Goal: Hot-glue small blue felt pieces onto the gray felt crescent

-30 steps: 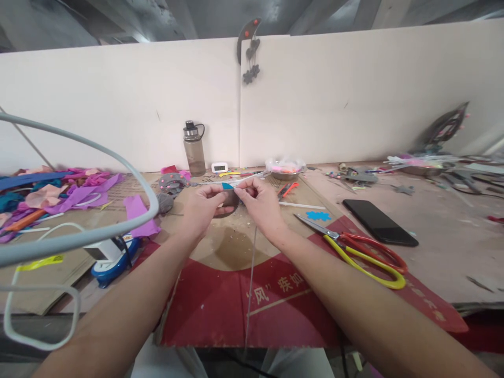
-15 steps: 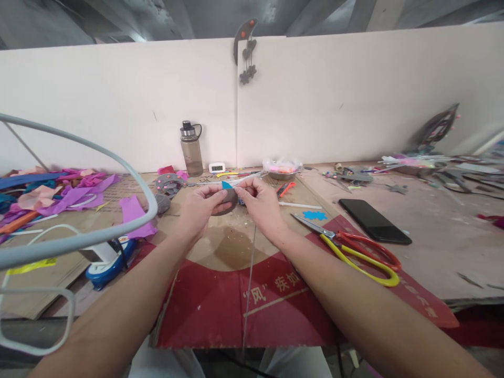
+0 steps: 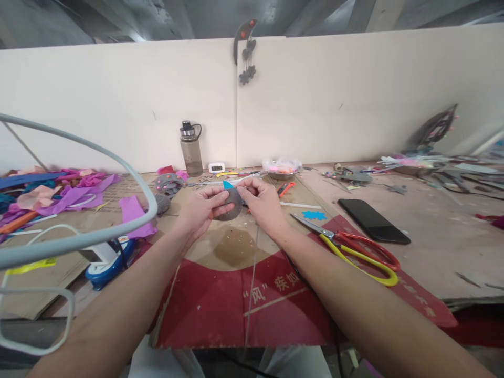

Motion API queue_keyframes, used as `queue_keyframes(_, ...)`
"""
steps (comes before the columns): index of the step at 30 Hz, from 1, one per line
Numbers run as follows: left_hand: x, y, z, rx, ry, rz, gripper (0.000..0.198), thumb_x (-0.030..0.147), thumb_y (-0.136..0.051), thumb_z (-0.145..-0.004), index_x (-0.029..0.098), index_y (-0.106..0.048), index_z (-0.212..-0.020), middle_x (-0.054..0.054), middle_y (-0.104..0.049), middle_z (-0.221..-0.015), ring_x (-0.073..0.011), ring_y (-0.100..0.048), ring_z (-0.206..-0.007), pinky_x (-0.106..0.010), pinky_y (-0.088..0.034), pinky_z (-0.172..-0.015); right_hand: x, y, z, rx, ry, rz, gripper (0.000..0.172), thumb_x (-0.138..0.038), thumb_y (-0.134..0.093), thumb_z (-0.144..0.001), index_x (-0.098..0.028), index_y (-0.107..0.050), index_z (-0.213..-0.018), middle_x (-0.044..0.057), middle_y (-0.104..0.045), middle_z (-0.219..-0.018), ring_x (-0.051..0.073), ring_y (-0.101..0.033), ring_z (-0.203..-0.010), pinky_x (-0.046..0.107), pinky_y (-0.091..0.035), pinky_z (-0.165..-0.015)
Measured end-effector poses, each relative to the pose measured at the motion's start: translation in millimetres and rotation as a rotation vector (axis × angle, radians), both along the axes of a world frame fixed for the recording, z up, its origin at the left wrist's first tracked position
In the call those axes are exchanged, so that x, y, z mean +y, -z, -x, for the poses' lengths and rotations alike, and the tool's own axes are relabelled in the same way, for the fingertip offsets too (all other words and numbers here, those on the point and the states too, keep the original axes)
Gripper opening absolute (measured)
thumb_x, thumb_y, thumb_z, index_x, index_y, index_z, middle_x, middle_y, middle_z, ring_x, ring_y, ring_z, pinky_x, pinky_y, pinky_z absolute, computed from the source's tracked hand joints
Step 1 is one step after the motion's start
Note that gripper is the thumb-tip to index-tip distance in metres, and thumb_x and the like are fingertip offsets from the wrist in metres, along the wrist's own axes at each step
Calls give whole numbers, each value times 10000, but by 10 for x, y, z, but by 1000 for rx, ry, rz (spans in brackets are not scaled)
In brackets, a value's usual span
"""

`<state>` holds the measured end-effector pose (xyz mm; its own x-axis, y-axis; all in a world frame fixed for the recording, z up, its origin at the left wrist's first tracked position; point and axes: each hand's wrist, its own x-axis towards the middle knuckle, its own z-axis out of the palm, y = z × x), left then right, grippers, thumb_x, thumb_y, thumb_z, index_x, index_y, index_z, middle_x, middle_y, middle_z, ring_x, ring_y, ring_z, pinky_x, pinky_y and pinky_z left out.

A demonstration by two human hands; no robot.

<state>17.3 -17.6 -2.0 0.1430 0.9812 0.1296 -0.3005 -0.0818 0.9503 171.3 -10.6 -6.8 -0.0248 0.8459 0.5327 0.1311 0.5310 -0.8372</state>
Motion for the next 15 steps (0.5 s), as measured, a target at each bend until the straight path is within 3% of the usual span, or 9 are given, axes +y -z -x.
queue_keyframes(15,-7,-13,-4,-2,-19,1,197,216,-768,-653,136,-722,-828,-53,-685,-877,-116,-633,-775,-243,-572,-725,19,15,-52,-144,49,-219,100,-209,-535,-784,-180,-631,-783,-19,-487,-658,115,-385,-596,241,-324,-579)
